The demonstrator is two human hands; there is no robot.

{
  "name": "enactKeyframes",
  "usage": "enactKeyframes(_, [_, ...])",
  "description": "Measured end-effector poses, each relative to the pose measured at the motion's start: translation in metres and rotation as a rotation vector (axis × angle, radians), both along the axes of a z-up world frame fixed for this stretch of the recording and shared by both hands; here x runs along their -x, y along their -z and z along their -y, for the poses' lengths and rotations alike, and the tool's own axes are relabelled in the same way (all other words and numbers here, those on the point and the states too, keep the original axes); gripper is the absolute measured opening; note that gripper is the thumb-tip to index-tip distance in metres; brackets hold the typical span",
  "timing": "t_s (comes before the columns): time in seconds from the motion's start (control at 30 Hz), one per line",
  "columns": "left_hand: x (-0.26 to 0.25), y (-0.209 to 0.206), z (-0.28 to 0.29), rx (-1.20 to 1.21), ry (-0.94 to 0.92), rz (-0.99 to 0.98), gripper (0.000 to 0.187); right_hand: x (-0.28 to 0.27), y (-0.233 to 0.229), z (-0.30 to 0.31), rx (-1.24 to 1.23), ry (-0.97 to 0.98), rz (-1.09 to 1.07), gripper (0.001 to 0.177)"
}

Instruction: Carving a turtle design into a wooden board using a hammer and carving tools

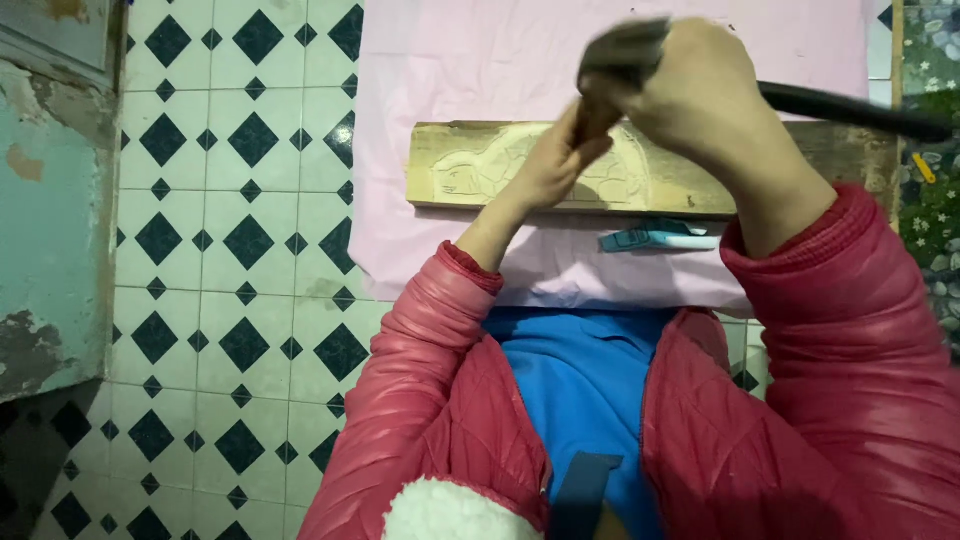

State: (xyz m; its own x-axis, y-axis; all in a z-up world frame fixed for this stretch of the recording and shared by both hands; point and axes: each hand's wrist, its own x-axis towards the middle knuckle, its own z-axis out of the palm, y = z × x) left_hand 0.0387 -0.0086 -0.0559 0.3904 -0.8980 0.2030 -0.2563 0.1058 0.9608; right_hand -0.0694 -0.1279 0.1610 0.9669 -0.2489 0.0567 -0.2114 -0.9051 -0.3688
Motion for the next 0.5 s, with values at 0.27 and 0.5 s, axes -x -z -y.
enactKeyframes(0.27, [-0.011, 0.002, -0.005, 0.176, 0.019, -0.062, 0.029, 0.042, -0.016, 0.008, -0.220, -0.076, 0.390, 0.013])
enactKeyframes(0.5, [-0.016, -0.024, -0.021, 0.220, -0.049, -0.182, 0.031, 0.036, -0.021, 0.000, -0.186, -0.181, 0.372, 0.020])
